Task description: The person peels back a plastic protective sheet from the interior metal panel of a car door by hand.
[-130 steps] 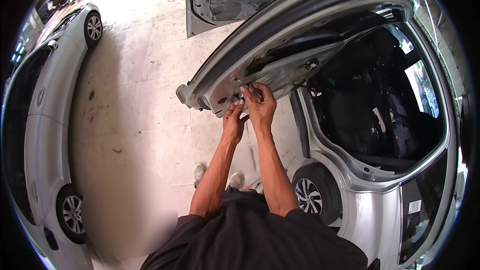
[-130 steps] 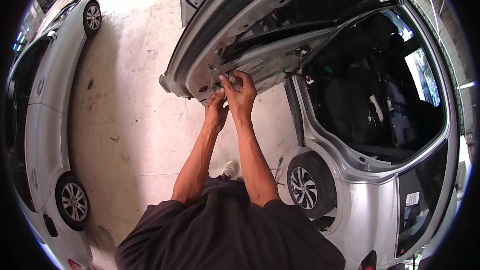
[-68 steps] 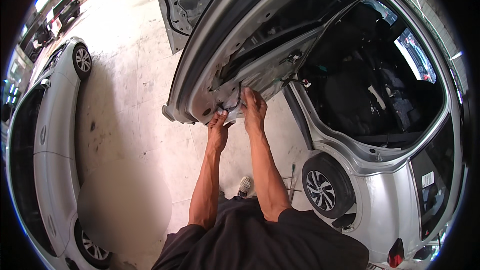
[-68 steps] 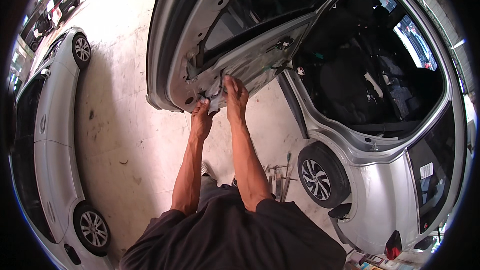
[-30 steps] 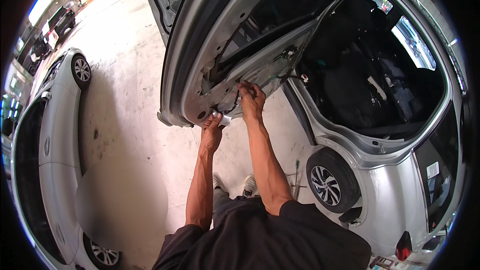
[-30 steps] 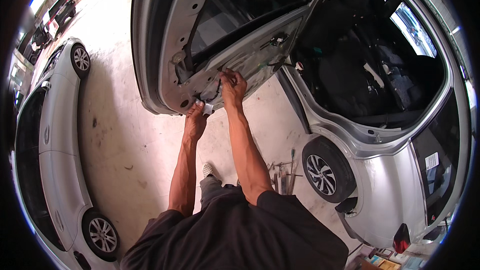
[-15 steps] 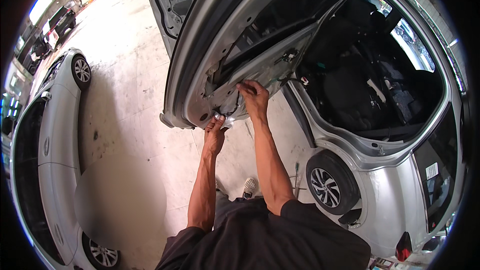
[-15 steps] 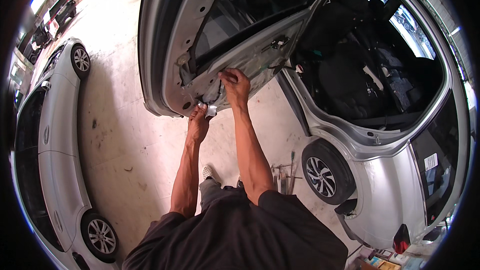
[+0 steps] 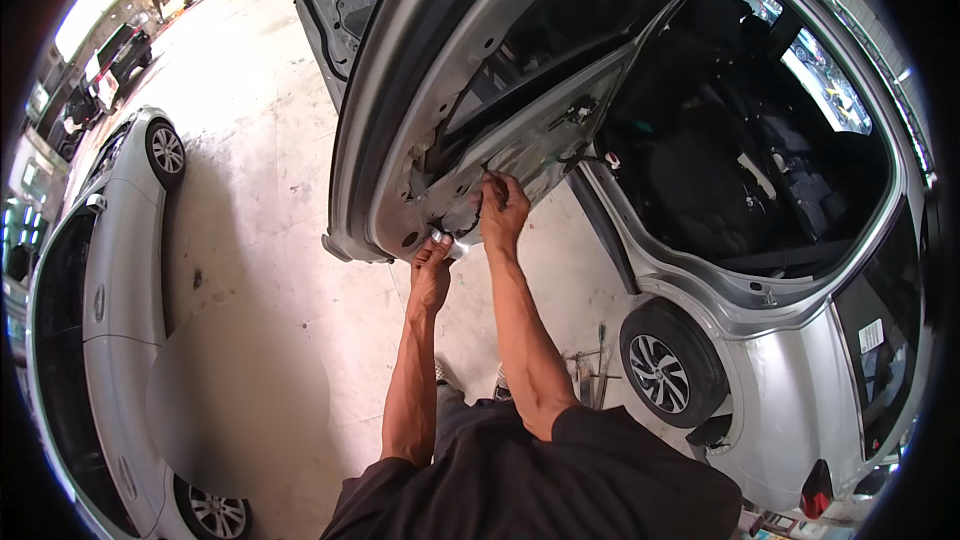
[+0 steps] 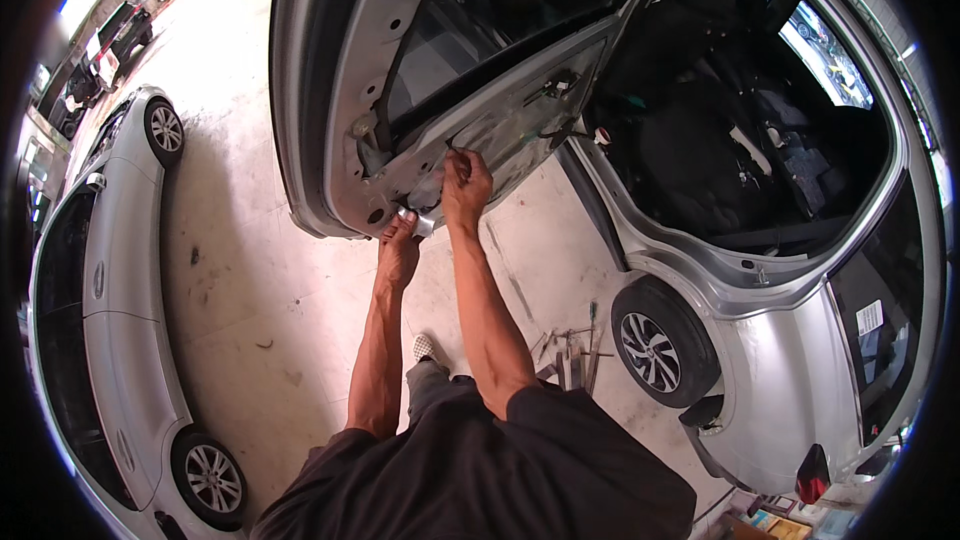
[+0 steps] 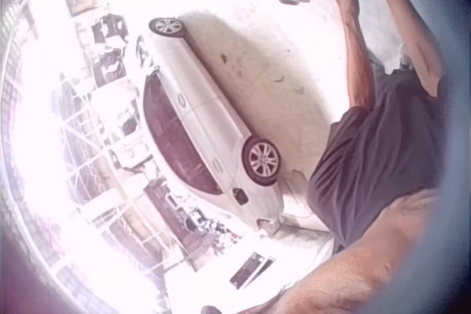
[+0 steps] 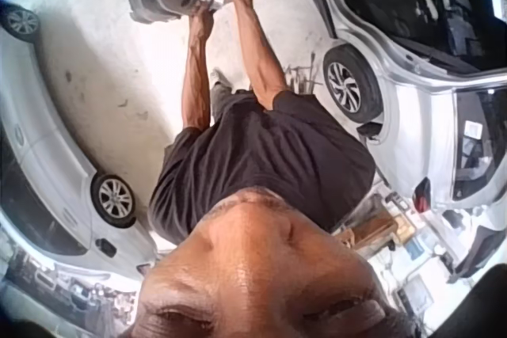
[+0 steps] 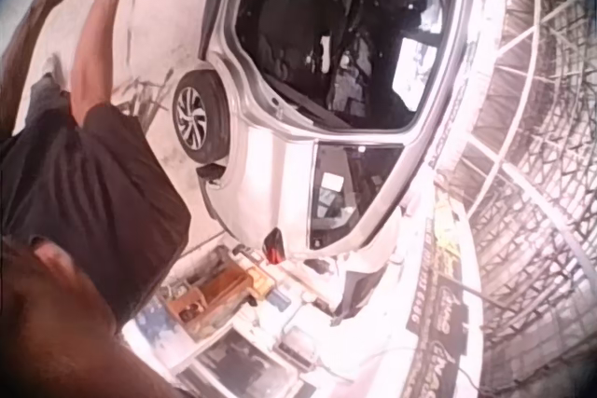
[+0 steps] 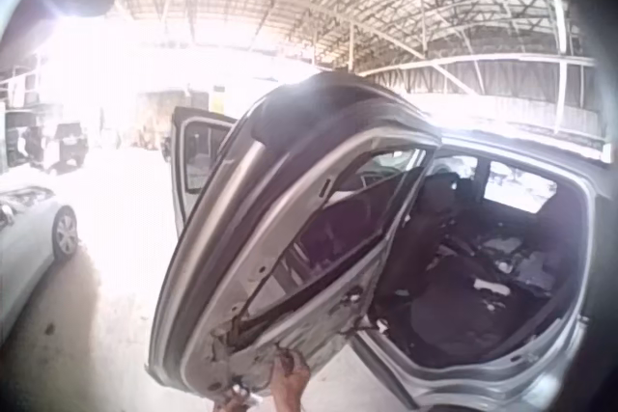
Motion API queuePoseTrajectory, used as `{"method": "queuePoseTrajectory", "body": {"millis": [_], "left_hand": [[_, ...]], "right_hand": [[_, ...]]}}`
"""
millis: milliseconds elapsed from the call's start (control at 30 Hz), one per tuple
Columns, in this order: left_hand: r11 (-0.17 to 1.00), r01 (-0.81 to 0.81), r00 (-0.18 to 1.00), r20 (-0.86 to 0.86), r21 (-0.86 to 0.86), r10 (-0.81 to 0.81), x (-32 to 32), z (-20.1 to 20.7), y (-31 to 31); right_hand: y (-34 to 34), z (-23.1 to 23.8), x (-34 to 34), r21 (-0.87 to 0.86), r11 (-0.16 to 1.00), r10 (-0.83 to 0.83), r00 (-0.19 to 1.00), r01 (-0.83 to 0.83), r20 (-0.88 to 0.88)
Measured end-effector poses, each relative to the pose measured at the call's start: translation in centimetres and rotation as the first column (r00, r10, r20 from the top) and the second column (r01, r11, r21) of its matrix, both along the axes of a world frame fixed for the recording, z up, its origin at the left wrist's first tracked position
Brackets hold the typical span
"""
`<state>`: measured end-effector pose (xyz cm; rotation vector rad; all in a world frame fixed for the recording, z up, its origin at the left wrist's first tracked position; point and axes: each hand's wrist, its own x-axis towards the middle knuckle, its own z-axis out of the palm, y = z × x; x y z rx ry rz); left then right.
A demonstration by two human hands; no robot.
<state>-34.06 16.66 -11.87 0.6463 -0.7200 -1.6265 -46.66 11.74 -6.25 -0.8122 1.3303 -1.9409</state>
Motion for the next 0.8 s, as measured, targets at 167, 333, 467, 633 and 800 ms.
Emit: {"method": "queuePoseTrajectory", "body": {"millis": [167, 333, 467, 633, 800], "left_hand": [[0.998, 0.051, 0.998, 0.026, 0.030, -0.052, 0.4, -0.4, -0.3], [0.999, 0.043, 0.999, 0.028, 0.029, -0.044, -0.2, 1.1, 0.4], [0.998, 0.021, 0.999, 0.028, 0.052, -0.023, -0.3, 0.8, 0.4], [0.999, 0.026, 0.999, 0.022, 0.027, -0.026, 0.2, 0.0, 0.3], [0.999, 0.030, 0.998, 0.061, -0.017, -0.029, 0.3, -0.4, -0.2]], "right_hand": [[1.3, 0.1, -1.7, -0.095, 0.987, 0.132, 0.990, -0.127, 0.045], [-0.9, 0.4, -3.0, -0.020, 0.981, 0.191, 0.981, -0.192, -0.021], [-1.4, 0.6, -3.3, 0.032, 0.991, 0.129, 0.989, -0.127, -0.068], [-0.9, 2.7, -1.5, 0.131, 0.985, -0.050, 0.912, 0.113, -0.408], [-0.9, -0.1, -0.9, 0.063, 0.988, -0.130, 0.984, 0.138, -0.121]]}}
